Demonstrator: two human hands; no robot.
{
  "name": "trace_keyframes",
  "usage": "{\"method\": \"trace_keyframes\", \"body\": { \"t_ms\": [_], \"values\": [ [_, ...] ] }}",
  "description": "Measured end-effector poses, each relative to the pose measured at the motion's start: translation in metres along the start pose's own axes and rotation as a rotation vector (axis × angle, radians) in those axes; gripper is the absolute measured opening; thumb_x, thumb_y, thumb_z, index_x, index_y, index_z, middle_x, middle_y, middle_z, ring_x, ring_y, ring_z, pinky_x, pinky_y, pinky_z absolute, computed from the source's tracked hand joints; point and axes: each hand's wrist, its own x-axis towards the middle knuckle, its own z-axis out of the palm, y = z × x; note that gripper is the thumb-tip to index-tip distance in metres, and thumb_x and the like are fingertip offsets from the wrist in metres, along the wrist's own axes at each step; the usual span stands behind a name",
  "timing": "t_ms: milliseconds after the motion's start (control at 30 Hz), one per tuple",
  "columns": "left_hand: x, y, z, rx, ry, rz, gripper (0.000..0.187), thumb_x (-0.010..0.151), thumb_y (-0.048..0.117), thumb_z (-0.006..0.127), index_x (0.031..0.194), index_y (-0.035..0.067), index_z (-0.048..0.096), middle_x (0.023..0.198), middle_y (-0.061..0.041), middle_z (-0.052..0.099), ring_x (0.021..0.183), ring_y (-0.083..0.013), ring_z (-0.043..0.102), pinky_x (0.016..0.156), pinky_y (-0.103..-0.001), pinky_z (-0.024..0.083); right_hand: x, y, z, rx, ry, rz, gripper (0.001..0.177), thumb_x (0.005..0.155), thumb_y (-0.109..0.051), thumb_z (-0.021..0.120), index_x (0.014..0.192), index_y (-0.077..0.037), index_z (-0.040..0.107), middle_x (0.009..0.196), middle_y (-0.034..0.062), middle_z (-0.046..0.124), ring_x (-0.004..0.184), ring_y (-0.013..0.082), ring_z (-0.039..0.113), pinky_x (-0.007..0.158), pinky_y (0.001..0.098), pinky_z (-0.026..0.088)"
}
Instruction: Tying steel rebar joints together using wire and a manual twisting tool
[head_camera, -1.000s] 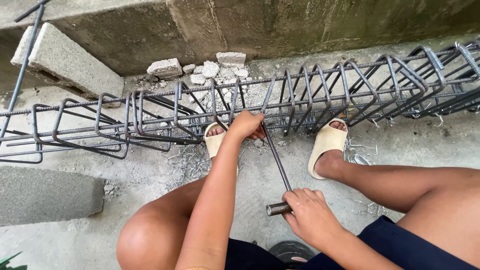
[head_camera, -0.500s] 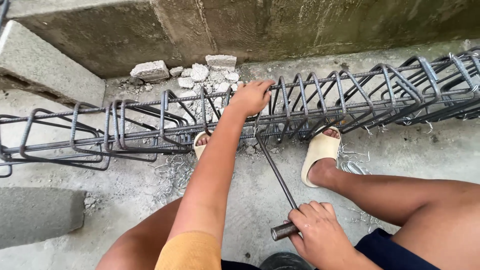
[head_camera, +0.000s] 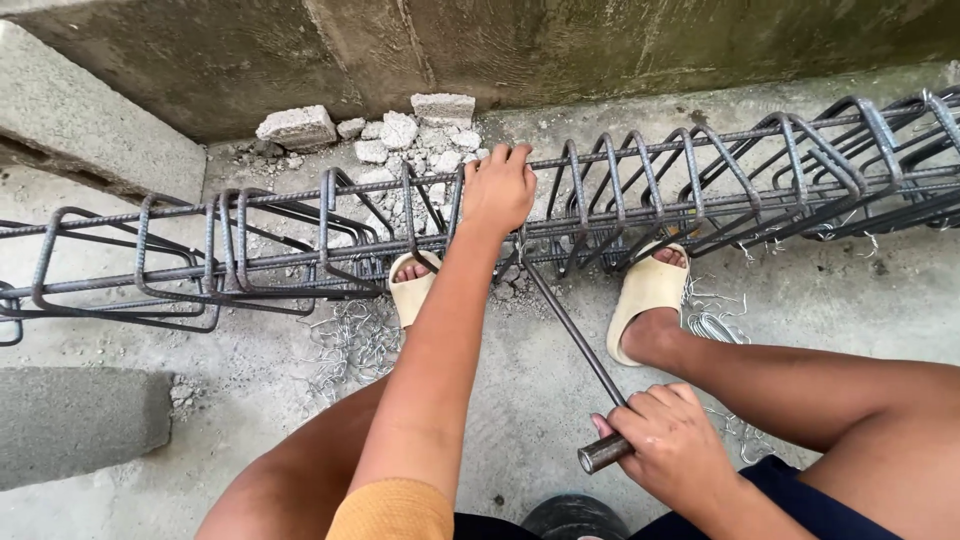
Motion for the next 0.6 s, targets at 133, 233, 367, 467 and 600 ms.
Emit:
{"method": "trace_keyframes", "body": {
  "t_ms": [133, 233, 367, 467, 600],
  "values": [
    [-0.002, 0.003, -0.009, -0.014, 0.012, 0.008, 0.038, 0.096, 0.025, 0.047, 0.130, 0.016, 0.060, 0.126, -0.006, 0.066, 0.107, -0.0281, 0.065, 0.100, -0.046, 0.038, 0.001, -0.005, 0.009, 0.108, 0.050, 0.068, 0.021, 0.082, -0.028, 0.077, 0.068, -0.018, 0.065, 0.066, -0.0049, 0.059, 0.064, 0.0153, 0.056, 0.073, 0.0323, 0.043],
    [-0.006, 0.005, -0.009, -0.037, 0.014, 0.006, 0.038, 0.096, 0.025, 0.046, 0.131, 0.016, 0.060, 0.129, -0.002, 0.068, 0.112, -0.0241, 0.065, 0.100, -0.043, 0.038, -0.006, -0.007, 0.011, 0.135, -0.003, 0.146, 0.019, 0.083, -0.030, 0.076, 0.071, -0.019, 0.066, 0.067, -0.0060, 0.058, 0.067, 0.0145, 0.056, 0.077, 0.0320, 0.042],
    [-0.005, 0.006, -0.012, -0.030, -0.035, -0.022, 0.040, 0.097, 0.025, 0.044, 0.133, 0.017, 0.059, 0.129, 0.000, 0.069, 0.116, -0.0213, 0.064, 0.100, -0.042, 0.037, -0.003, -0.014, 0.008, 0.279, 0.020, 0.317, 0.018, 0.080, -0.030, 0.078, 0.073, -0.017, 0.067, 0.068, -0.0060, 0.065, 0.067, 0.0154, 0.058, 0.076, 0.0307, 0.043],
    [-0.005, 0.008, -0.014, -0.032, -0.028, -0.020, 0.040, 0.097, 0.025, 0.044, 0.133, 0.018, 0.060, 0.129, 0.000, 0.069, 0.113, -0.0216, 0.065, 0.100, -0.042, 0.037, -0.001, -0.020, 0.006, 0.388, 0.037, 0.409, 0.015, 0.074, -0.021, 0.080, 0.072, -0.013, 0.068, 0.064, -0.0043, 0.066, 0.062, 0.0154, 0.057, 0.071, 0.0297, 0.045],
    [-0.004, 0.014, -0.025, -0.003, -0.158, -0.070, 0.044, 0.101, 0.027, 0.040, 0.141, 0.017, 0.056, 0.136, 0.001, 0.066, 0.113, -0.0173, 0.065, 0.101, -0.041, 0.037, -0.009, -0.024, 0.012, 0.571, 0.019, 0.615, 0.013, 0.068, -0.002, 0.081, 0.077, -0.008, 0.074, 0.069, -0.0014, 0.072, 0.062, 0.0131, 0.060, 0.061, 0.0284, 0.049]
  ]
}}
